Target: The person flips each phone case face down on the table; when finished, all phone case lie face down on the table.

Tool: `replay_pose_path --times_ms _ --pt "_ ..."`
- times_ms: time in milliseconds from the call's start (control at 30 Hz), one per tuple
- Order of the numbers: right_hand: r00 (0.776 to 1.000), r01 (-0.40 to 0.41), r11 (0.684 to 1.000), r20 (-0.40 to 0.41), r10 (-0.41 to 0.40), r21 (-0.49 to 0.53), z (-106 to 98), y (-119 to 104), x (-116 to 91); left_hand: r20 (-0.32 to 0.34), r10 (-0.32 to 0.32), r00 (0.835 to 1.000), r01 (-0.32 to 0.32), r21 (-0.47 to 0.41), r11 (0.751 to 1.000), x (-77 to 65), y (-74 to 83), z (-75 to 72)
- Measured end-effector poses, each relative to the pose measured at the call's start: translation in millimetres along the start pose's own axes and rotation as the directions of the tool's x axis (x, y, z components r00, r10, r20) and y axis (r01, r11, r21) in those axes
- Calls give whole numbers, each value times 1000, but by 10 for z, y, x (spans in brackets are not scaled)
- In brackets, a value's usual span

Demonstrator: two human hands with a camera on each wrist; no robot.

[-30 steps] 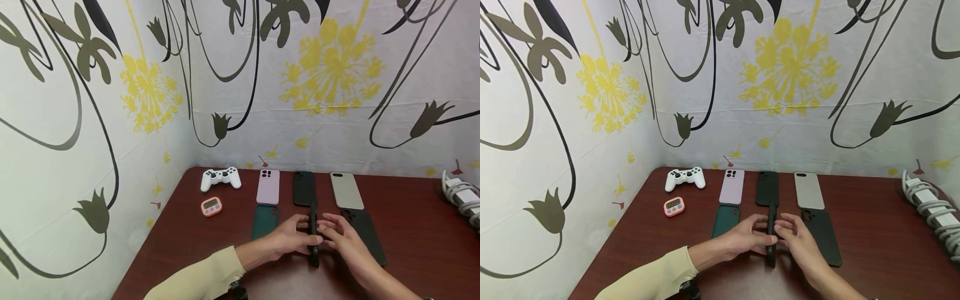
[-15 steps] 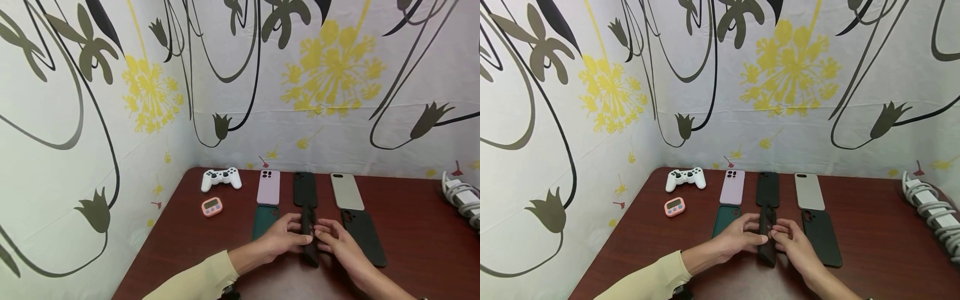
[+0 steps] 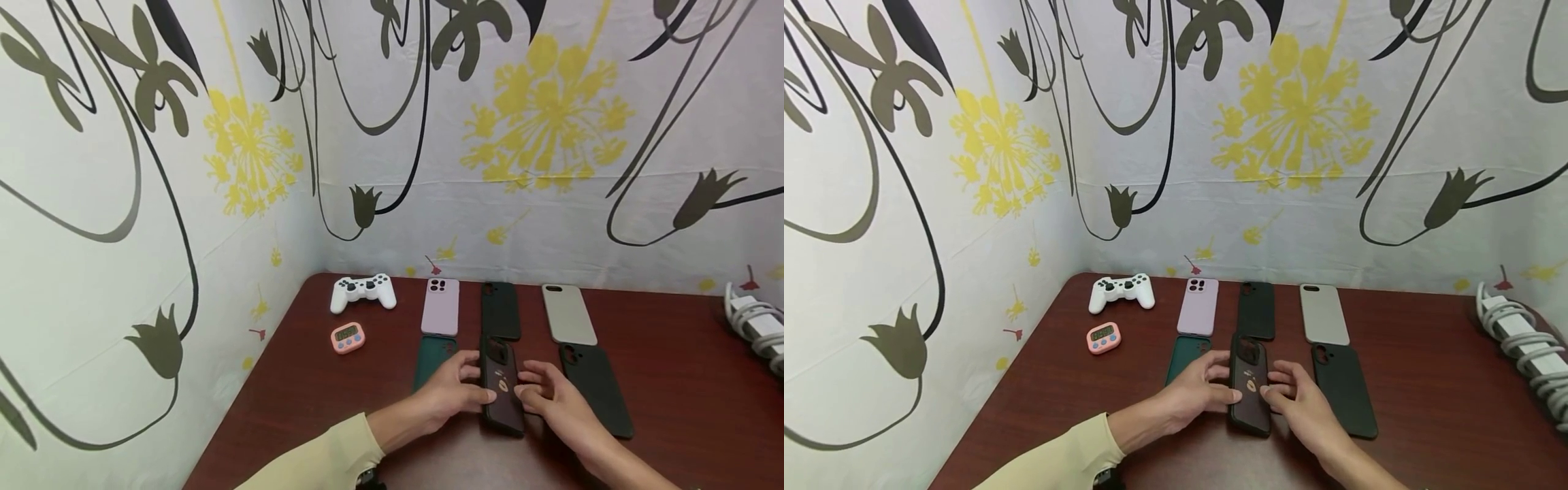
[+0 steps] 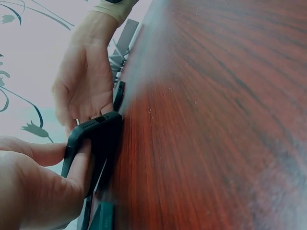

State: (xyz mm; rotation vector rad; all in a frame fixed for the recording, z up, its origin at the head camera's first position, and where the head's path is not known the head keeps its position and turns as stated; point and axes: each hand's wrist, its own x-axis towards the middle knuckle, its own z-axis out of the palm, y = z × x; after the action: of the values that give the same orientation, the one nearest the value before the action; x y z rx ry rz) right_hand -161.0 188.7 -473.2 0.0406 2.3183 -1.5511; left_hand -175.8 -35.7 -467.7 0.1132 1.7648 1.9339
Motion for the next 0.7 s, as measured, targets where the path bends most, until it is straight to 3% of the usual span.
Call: replay_pose_path --times_ms 167,233,467,700 --pt "994 68 983 -74 -82 -174 -7 18 -6 13 -18 1000 18 -2 1000 12 -38 -2" --pt "993 71 979 -80 -87 -193 -14 15 -2 17 -15 1000 16 -5 1000 22 -53 7" --pt "996 60 986 -51 -68 -153 -47 -33 51 37 3 999 -1 -39 999 46 -68 20" --pt "997 49 994 -63 -55 -98 -78 -44 78 51 -31 998 33 -33 999 85 -34 3"
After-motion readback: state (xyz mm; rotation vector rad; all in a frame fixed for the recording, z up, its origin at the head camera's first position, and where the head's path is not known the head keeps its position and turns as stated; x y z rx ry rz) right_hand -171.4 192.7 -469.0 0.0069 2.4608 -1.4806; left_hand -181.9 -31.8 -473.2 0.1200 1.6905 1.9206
